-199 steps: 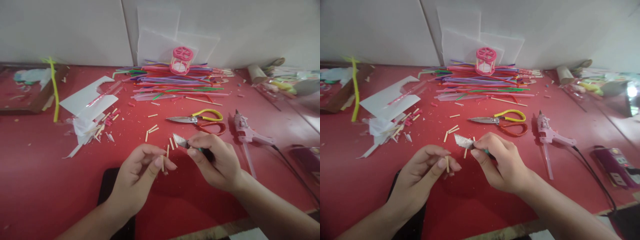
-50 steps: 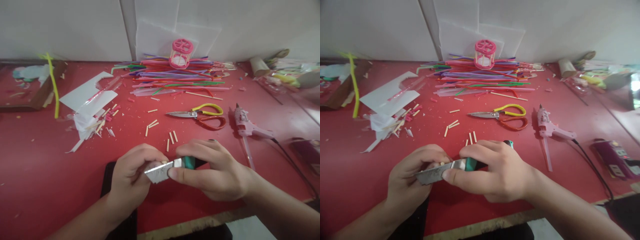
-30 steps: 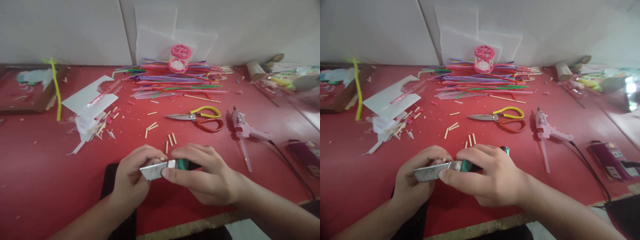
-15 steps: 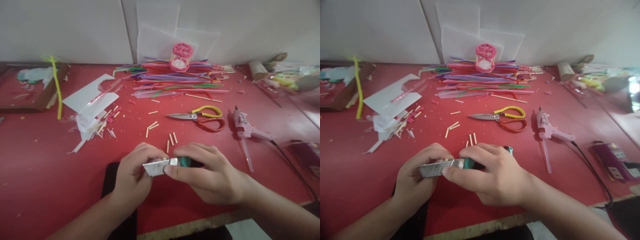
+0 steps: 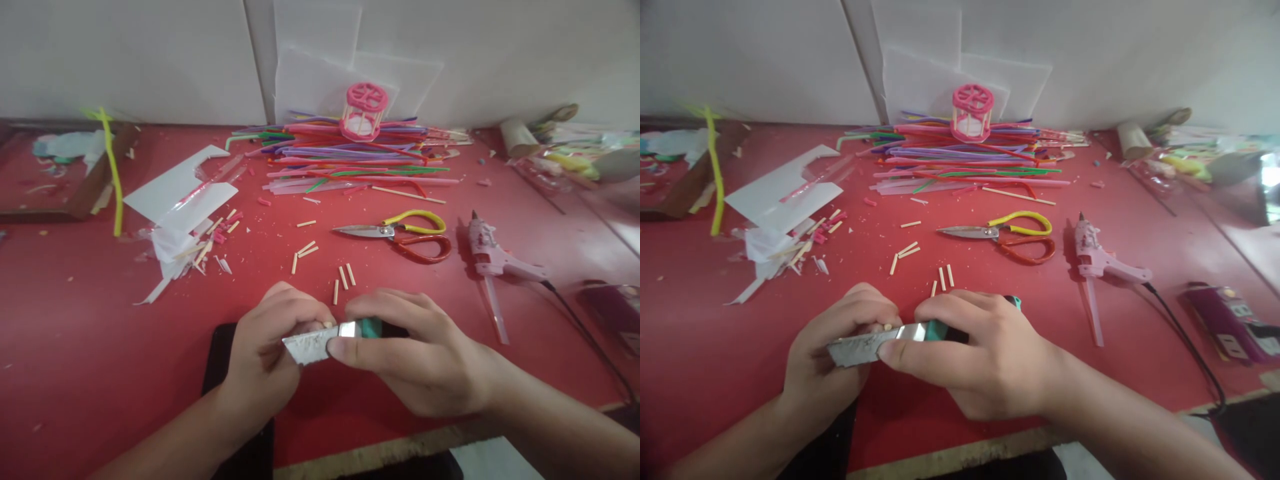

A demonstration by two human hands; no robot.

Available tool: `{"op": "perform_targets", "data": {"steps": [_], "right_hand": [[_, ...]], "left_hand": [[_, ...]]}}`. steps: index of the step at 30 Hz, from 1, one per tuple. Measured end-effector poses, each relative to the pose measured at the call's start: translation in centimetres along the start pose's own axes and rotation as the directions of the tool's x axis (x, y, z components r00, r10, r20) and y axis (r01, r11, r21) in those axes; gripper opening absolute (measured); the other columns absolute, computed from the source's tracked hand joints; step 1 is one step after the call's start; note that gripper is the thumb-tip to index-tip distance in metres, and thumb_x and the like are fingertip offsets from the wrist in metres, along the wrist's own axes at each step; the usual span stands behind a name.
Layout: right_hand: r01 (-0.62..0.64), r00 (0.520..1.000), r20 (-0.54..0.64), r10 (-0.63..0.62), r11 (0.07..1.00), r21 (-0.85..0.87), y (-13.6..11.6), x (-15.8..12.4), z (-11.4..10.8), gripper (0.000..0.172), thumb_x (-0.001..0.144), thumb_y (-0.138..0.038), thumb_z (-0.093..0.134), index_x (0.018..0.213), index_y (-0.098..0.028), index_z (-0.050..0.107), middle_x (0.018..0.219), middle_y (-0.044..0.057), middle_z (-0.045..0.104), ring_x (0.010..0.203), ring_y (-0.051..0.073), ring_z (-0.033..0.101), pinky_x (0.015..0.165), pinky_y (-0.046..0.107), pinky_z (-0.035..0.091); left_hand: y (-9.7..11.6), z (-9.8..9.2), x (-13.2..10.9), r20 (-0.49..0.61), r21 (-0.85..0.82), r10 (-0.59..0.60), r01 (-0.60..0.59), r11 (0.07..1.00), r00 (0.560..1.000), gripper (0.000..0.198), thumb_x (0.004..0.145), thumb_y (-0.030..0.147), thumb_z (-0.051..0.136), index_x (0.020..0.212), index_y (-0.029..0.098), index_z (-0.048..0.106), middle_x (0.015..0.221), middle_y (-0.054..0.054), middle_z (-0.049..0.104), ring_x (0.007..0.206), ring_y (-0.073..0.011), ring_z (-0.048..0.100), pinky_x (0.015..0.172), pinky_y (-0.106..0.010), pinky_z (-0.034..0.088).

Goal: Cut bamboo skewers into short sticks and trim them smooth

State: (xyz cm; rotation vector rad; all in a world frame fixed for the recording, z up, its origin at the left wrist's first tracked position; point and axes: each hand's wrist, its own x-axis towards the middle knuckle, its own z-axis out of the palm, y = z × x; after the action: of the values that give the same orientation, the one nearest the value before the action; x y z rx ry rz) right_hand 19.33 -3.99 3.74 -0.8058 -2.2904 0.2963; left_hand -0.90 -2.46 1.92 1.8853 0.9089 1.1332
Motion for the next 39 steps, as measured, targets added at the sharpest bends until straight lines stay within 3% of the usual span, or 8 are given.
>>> {"op": "perform_targets", "data": {"steps": [5,8,10,13,18,24,34,39], "right_hand": [[-0.034,0.999,-0.020,0.033,0.999,-0.031,1.9,-0.5,-0.3,0.032,0.088,-0.007,0.049,0.108,-0.024,0.065,0.101,0.006,0.068,0.083,0.016,0.067,0.064,0.028,0.056],[-0.213,0.957,-0.211,0.200,0.976,-0.040,3.7,-0.8,-1.2,0.031,0.085,-0.003,0.056,0.106,-0.025,0.065,0.097,0.004,0.069,0.088,0.016,0.069,0.074,0.028,0.058],[-0.227,0.938,-0.275,0.212,0.974,-0.024,4.0,-0.8,-1.5,0.031,0.084,-0.003,0.060,0.108,-0.022,0.064,0.101,0.006,0.068,0.096,0.017,0.067,0.083,0.031,0.057],[-0.107,0.981,-0.159,0.109,0.994,0.024,3.0,-0.6,-1.1,0.027,0.085,-0.005,0.061,0.108,-0.018,0.064,0.104,0.009,0.065,0.089,0.013,0.066,0.073,0.023,0.056],[-0.008,0.997,-0.077,0.010,1.000,0.025,1.2,-0.4,0.1,0.030,0.086,-0.004,0.053,0.109,-0.019,0.066,0.102,0.010,0.065,0.084,0.016,0.065,0.066,0.029,0.056],[0.007,0.999,-0.033,-0.008,1.000,-0.025,0.9,-0.2,0.0,0.032,0.088,-0.005,0.048,0.110,-0.022,0.065,0.097,0.007,0.066,0.079,0.016,0.064,0.061,0.028,0.053],[0.009,1.000,-0.007,-0.009,1.000,-0.023,0.9,-0.2,0.0,0.033,0.087,-0.005,0.048,0.109,-0.021,0.066,0.095,0.006,0.067,0.085,0.017,0.066,0.068,0.030,0.057],[0.015,1.000,-0.009,-0.015,1.000,0.000,0.7,-0.1,-0.1,0.032,0.087,-0.004,0.048,0.107,-0.021,0.066,0.093,0.006,0.068,0.083,0.015,0.066,0.068,0.028,0.057]], "left_hand": [[-0.1,0.0,-0.2,0.017,-0.036,0.060,-0.060,0.998,0.998,0.022,0.086,0.001,0.050,0.079,0.019,0.061,0.068,0.002,0.063,0.062,-0.0110,0.055,0.061,-0.026,0.045],[-0.2,0.3,-0.3,0.056,-0.121,0.137,-0.129,0.984,0.989,0.021,0.086,0.002,0.051,0.083,0.019,0.063,0.069,0.001,0.065,0.062,-0.0114,0.057,0.065,-0.027,0.048],[-0.4,0.5,-0.4,-0.020,-0.105,0.031,-0.033,0.994,0.999,0.019,0.090,0.006,0.052,0.084,0.020,0.063,0.072,0.000,0.066,0.066,-0.0127,0.059,0.064,-0.026,0.048],[-0.8,0.6,-0.5,-0.084,-0.054,-0.085,0.081,0.995,0.993,0.017,0.093,0.011,0.053,0.084,0.022,0.062,0.073,0.001,0.064,0.067,-0.0116,0.059,0.062,-0.023,0.047],[-1.0,0.5,-0.9,-0.008,-0.026,-0.108,0.108,0.994,0.994,0.022,0.093,0.009,0.046,0.083,0.022,0.059,0.069,0.003,0.058,0.062,-0.0098,0.053,0.056,-0.021,0.041],[-0.8,0.5,-1.0,0.016,-0.036,-0.133,0.134,0.990,0.991,0.024,0.089,0.003,0.043,0.082,0.023,0.056,0.069,0.004,0.058,0.063,-0.0101,0.052,0.057,-0.021,0.040],[-0.7,0.5,-0.9,-0.011,0.003,-0.094,0.094,0.996,0.996,0.021,0.085,0.004,0.047,0.081,0.022,0.057,0.067,0.003,0.057,0.060,-0.0120,0.052,0.054,-0.024,0.039],[-0.7,0.5,-0.8,-0.012,0.004,-0.107,0.107,0.994,0.994,0.021,0.090,0.008,0.046,0.078,0.021,0.058,0.066,0.002,0.058,0.060,-0.0126,0.052,0.055,-0.025,0.040]]}}
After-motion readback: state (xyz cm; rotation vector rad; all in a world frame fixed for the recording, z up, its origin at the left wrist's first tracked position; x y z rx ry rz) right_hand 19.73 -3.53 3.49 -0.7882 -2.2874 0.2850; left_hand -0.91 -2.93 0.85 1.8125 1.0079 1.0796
